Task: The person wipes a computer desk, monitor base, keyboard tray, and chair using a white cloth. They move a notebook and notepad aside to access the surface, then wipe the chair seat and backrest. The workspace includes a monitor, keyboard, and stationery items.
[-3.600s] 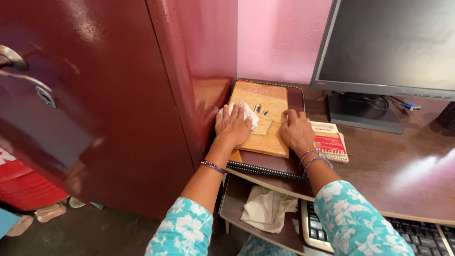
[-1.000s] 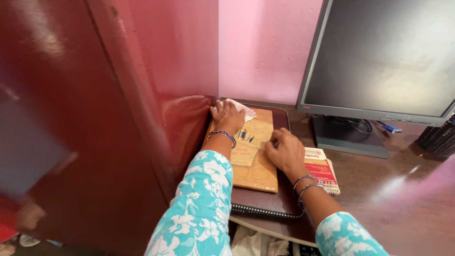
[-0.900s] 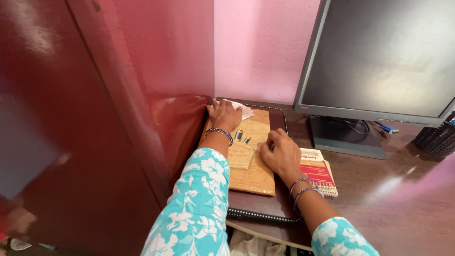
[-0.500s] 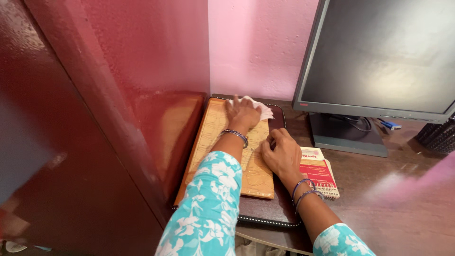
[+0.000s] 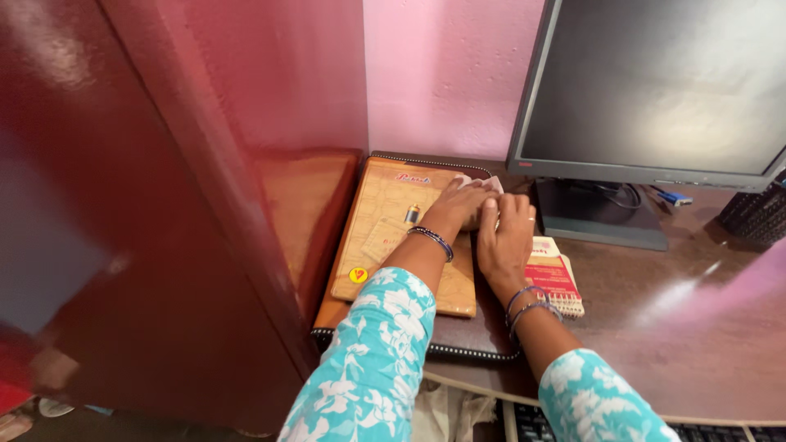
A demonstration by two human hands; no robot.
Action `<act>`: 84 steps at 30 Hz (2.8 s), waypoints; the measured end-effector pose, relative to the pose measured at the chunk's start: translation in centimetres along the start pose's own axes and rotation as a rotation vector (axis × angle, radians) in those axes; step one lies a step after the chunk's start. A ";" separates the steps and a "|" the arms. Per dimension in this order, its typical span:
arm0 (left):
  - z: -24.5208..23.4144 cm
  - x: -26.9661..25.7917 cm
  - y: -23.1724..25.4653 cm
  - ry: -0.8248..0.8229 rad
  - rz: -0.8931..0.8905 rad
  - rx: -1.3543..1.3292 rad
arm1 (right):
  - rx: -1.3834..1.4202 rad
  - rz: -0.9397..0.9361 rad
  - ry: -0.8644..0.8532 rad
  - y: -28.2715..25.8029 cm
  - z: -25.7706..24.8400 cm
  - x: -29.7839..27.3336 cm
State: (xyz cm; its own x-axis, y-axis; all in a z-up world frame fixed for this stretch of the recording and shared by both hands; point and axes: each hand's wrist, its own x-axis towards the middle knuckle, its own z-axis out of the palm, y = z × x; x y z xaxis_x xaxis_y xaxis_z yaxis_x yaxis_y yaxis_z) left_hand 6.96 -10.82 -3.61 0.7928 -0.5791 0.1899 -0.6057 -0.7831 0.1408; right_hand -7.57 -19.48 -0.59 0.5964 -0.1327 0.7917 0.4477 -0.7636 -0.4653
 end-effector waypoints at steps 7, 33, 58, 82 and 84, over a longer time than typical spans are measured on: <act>-5.1 -7.0 6.3 -0.005 0.048 0.006 | 0.148 0.126 0.046 1.4 -1.2 0.0; -3.4 -22.0 16.8 0.106 0.130 0.260 | 0.329 0.302 -0.275 -4.5 -12.1 -5.9; -7.8 -38.3 7.9 0.635 0.130 -0.063 | 0.207 -0.004 -0.571 -5.1 -12.7 -10.4; -5.8 -36.5 12.6 0.709 0.032 0.172 | 0.249 -0.062 -0.487 -3.8 -12.3 -11.7; -6.8 -38.7 11.1 0.727 -0.050 0.179 | 0.227 -0.070 -0.479 -3.9 -12.4 -11.6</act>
State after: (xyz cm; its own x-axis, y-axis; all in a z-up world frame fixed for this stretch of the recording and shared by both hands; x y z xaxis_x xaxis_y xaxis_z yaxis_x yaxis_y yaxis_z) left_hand -30.90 4.44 -2.74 0.5373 -0.2952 0.7901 -0.5011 -0.8652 0.0175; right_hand -24.48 -22.83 -3.03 0.7735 0.2571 0.5793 0.5985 -0.5970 -0.5342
